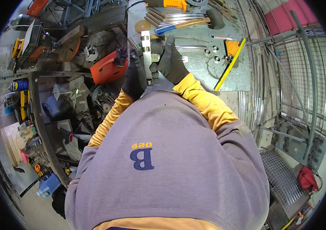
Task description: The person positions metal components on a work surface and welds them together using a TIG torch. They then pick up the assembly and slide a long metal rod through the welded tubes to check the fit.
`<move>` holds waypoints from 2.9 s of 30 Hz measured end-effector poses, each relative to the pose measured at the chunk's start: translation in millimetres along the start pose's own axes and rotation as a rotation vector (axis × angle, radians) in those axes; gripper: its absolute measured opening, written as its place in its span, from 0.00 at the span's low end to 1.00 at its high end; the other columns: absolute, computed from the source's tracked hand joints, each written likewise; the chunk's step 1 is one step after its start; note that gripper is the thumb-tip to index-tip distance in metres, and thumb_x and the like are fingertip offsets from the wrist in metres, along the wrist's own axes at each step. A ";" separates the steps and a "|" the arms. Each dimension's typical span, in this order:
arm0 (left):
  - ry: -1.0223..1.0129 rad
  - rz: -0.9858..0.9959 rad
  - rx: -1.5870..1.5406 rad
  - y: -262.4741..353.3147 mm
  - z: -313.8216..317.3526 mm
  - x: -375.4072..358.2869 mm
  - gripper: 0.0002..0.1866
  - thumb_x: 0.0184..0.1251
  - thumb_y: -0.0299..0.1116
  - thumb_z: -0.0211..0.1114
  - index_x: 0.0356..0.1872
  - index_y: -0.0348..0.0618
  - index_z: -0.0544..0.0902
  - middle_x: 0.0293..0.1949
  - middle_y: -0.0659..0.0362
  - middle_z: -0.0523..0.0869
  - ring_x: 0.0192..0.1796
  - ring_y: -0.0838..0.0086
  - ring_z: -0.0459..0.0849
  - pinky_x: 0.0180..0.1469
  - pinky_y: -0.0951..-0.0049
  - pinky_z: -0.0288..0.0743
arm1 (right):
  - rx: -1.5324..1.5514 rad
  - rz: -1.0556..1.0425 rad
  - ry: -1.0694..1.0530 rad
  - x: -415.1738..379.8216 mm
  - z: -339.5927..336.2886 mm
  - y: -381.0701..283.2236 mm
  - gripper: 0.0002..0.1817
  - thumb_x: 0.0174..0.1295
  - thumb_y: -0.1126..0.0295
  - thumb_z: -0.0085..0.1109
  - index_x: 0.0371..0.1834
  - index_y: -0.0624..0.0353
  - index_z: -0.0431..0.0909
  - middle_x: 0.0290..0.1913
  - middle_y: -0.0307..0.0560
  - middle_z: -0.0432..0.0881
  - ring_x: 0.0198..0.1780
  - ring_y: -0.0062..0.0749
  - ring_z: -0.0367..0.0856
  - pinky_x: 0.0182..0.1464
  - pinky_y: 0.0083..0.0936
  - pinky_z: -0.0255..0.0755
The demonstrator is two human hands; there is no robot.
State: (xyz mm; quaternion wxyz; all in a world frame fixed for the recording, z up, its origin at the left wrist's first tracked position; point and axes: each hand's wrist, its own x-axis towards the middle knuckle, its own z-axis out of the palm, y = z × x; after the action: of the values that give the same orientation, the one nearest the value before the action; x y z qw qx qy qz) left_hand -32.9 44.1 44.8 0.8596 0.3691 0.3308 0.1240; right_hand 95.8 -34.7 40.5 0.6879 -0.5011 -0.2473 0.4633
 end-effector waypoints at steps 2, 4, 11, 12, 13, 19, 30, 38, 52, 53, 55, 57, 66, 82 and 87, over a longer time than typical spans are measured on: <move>-0.011 -0.004 -0.027 0.8 -0.7 -1.2 0.41 0.77 0.79 0.41 0.55 0.51 0.82 0.28 0.63 0.81 0.25 0.72 0.80 0.28 0.69 0.76 | -0.011 -0.031 -0.018 -1.8 0.1 -1.5 0.50 0.78 0.25 0.18 0.72 0.57 0.74 0.56 0.45 0.89 0.46 0.28 0.86 0.37 0.22 0.80; -0.022 -0.007 -0.053 1.0 -1.6 -1.4 0.37 0.81 0.74 0.42 0.59 0.51 0.80 0.30 0.63 0.82 0.26 0.73 0.80 0.28 0.70 0.77 | -0.021 -0.062 -0.035 -2.1 -0.1 -1.2 0.50 0.78 0.25 0.18 0.72 0.57 0.74 0.56 0.45 0.89 0.46 0.28 0.86 0.36 0.21 0.80; 0.002 -0.016 -0.009 2.7 2.8 -2.2 0.40 0.74 0.80 0.46 0.48 0.51 0.82 0.26 0.65 0.80 0.24 0.74 0.80 0.27 0.70 0.76 | 0.147 -0.037 -0.094 -0.8 -2.1 -1.5 0.44 0.79 0.28 0.32 0.73 0.57 0.73 0.55 0.43 0.89 0.45 0.26 0.86 0.37 0.22 0.80; 0.017 0.008 0.022 2.7 4.1 -2.6 0.38 0.74 0.79 0.49 0.47 0.51 0.82 0.26 0.65 0.79 0.24 0.75 0.80 0.27 0.72 0.75 | 0.392 0.145 -0.135 2.2 -3.8 -0.3 0.39 0.81 0.33 0.40 0.72 0.57 0.74 0.54 0.42 0.89 0.44 0.25 0.85 0.38 0.21 0.80; 0.018 0.009 0.022 1.7 4.8 -2.3 0.38 0.74 0.79 0.49 0.47 0.51 0.82 0.26 0.65 0.79 0.24 0.75 0.80 0.27 0.72 0.75 | 0.391 0.145 -0.136 5.8 -7.1 6.4 0.39 0.81 0.33 0.40 0.72 0.57 0.74 0.54 0.42 0.89 0.44 0.25 0.85 0.38 0.21 0.80; 0.065 0.144 0.245 -6.4 0.2 -4.1 0.34 0.81 0.73 0.47 0.43 0.51 0.83 0.28 0.66 0.79 0.27 0.81 0.78 0.29 0.77 0.72 | 0.377 0.155 -0.108 8.3 -4.8 19.1 0.22 0.79 0.56 0.62 0.66 0.60 0.81 0.50 0.39 0.88 0.47 0.21 0.85 0.44 0.20 0.81; 0.208 0.517 0.734 -26.4 -8.9 14.0 0.41 0.87 0.68 0.34 0.42 0.41 0.84 0.27 0.65 0.78 0.29 0.80 0.73 0.32 0.70 0.70 | -0.011 -0.060 0.072 -9.7 18.1 1.5 0.21 0.81 0.56 0.59 0.64 0.61 0.84 0.48 0.39 0.88 0.46 0.17 0.81 0.49 0.21 0.77; 0.294 0.514 0.606 -26.1 6.1 12.8 0.45 0.83 0.73 0.36 0.36 0.36 0.83 0.23 0.55 0.80 0.30 0.67 0.76 0.35 0.56 0.70 | -0.008 -0.093 0.087 -11.1 21.6 -1.5 0.20 0.81 0.56 0.59 0.61 0.62 0.85 0.47 0.38 0.88 0.47 0.17 0.81 0.50 0.21 0.77; 0.320 0.537 0.666 -23.8 6.0 11.1 0.43 0.85 0.70 0.37 0.35 0.36 0.82 0.23 0.53 0.80 0.29 0.66 0.77 0.35 0.56 0.70 | 0.024 -0.135 0.076 -9.5 17.6 6.9 0.22 0.80 0.54 0.61 0.61 0.62 0.84 0.46 0.38 0.88 0.47 0.17 0.80 0.50 0.21 0.77; 0.296 0.518 0.699 -19.2 3.8 10.3 0.43 0.85 0.70 0.38 0.36 0.36 0.82 0.23 0.54 0.81 0.28 0.67 0.77 0.34 0.57 0.69 | -0.005 -0.104 0.081 -9.2 16.0 7.5 0.24 0.82 0.51 0.57 0.61 0.61 0.84 0.47 0.39 0.88 0.47 0.18 0.82 0.50 0.21 0.77; 0.263 0.498 0.733 -20.2 -0.1 16.4 0.42 0.85 0.70 0.39 0.37 0.37 0.83 0.24 0.55 0.81 0.28 0.68 0.76 0.33 0.59 0.68 | -0.034 -0.074 0.094 -5.7 11.7 9.0 0.26 0.83 0.48 0.52 0.62 0.60 0.84 0.47 0.40 0.89 0.47 0.19 0.83 0.51 0.21 0.77; 0.201 0.432 0.324 -24.9 -3.6 26.2 0.40 0.83 0.71 0.42 0.40 0.42 0.85 0.25 0.60 0.83 0.27 0.74 0.78 0.30 0.68 0.69 | -0.068 -0.059 0.028 0.3 11.6 5.5 0.37 0.85 0.37 0.33 0.63 0.57 0.84 0.47 0.42 0.90 0.46 0.21 0.86 0.50 0.21 0.79; -0.020 0.207 -0.091 -19.2 -9.6 15.9 0.32 0.83 0.68 0.50 0.62 0.50 0.80 0.42 0.63 0.88 0.35 0.77 0.88 0.35 0.74 0.84 | 0.115 0.108 0.014 8.1 3.8 16.0 0.51 0.78 0.26 0.15 0.68 0.55 0.82 0.46 0.41 0.91 0.41 0.24 0.87 0.44 0.20 0.81; 0.016 0.209 -0.001 -17.4 -10.1 13.8 0.30 0.84 0.66 0.50 0.59 0.50 0.81 0.39 0.64 0.88 0.35 0.77 0.87 0.36 0.72 0.84 | 0.209 0.127 -0.036 5.5 0.9 14.6 0.48 0.78 0.26 0.24 0.70 0.56 0.79 0.44 0.39 0.90 0.36 0.21 0.85 0.35 0.20 0.79; 0.002 0.088 0.045 -16.0 -22.0 9.6 0.28 0.85 0.64 0.50 0.58 0.50 0.82 0.39 0.63 0.88 0.35 0.77 0.86 0.36 0.74 0.82 | 0.100 0.046 0.015 4.8 4.7 15.6 0.48 0.79 0.27 0.22 0.72 0.55 0.78 0.50 0.40 0.90 0.41 0.24 0.88 0.41 0.22 0.82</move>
State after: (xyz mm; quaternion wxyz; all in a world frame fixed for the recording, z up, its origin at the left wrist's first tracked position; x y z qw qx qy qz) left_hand -40.8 49.4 17.5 0.8445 0.4024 0.3177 0.1548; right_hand 88.2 -27.2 27.4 0.7031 -0.4751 -0.2067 0.4871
